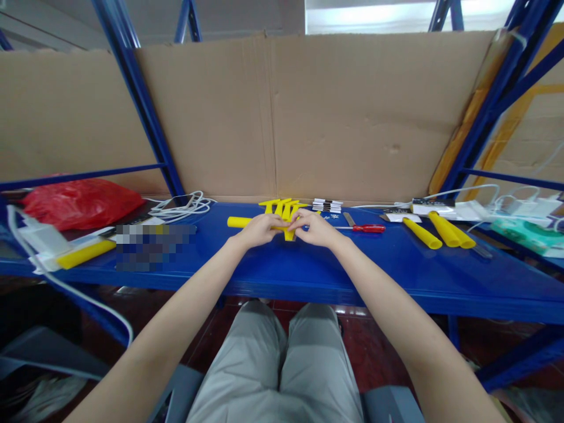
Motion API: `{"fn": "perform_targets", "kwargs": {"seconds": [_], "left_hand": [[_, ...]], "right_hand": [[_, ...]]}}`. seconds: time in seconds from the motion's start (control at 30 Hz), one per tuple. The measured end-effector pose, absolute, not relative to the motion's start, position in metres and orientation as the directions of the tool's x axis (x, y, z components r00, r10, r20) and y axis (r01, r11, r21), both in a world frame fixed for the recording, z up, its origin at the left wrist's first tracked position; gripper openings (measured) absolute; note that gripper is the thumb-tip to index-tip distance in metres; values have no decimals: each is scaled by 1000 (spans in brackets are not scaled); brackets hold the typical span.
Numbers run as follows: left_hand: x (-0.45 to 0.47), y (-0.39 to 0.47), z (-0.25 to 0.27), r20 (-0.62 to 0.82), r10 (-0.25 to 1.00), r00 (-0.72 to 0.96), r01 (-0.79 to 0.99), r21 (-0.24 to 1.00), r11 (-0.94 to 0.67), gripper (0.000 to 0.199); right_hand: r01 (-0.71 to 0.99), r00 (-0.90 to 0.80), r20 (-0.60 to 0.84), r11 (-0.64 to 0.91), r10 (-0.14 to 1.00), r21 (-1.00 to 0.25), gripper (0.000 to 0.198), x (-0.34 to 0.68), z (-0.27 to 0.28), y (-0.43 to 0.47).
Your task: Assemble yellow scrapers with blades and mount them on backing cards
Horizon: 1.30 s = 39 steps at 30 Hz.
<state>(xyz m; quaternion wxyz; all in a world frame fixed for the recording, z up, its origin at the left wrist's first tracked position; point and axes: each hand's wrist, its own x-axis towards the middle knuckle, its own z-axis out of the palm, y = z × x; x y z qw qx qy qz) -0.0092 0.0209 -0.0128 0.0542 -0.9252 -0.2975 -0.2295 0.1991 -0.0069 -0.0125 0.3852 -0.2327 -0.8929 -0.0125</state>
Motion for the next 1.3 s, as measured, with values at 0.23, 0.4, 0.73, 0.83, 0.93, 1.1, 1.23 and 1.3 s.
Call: {"fn": "perform_targets", "kwargs": {"seconds": [0.23, 0.4, 0.73, 0.83, 0.93, 1.1, 1.23, 1.3], "left_hand": [[-9, 17, -8, 460, 489, 741, 560, -22, -828, 32], [-7, 13, -6, 438, 481, 760, 555, -51, -830, 27], [-6, 10, -6, 373, 518, 770, 555, 8, -832, 30], [-5, 9, -6, 354, 534, 768, 560, 35, -828, 32], [-5, 8, -6, 353, 536, 767, 556, 51, -829, 33], [-5, 7, -5, 359, 544, 759, 569, 44, -821, 35], [-6, 9, -6, 376, 572, 729, 604, 38, -796, 41], [-7, 11, -7, 389, 570, 724, 610, 26, -792, 43]], "right_hand": [[409, -552, 672, 863, 493, -296, 11, 194, -11, -9], [416, -539, 628, 826, 561, -381, 9, 191, -11, -8], [441, -575, 559, 802, 597, -403, 8, 190, -8, -12], [445, -593, 560, 816, 578, -369, 8, 189, -8, -12], [454, -595, 563, 818, 574, -355, 9, 189, -7, -13], [446, -608, 557, 824, 566, -350, 10, 193, -7, -13], [441, -575, 612, 836, 543, -327, 21, 200, -6, -10], [447, -563, 628, 837, 538, -316, 25, 202, -6, -9]]}}
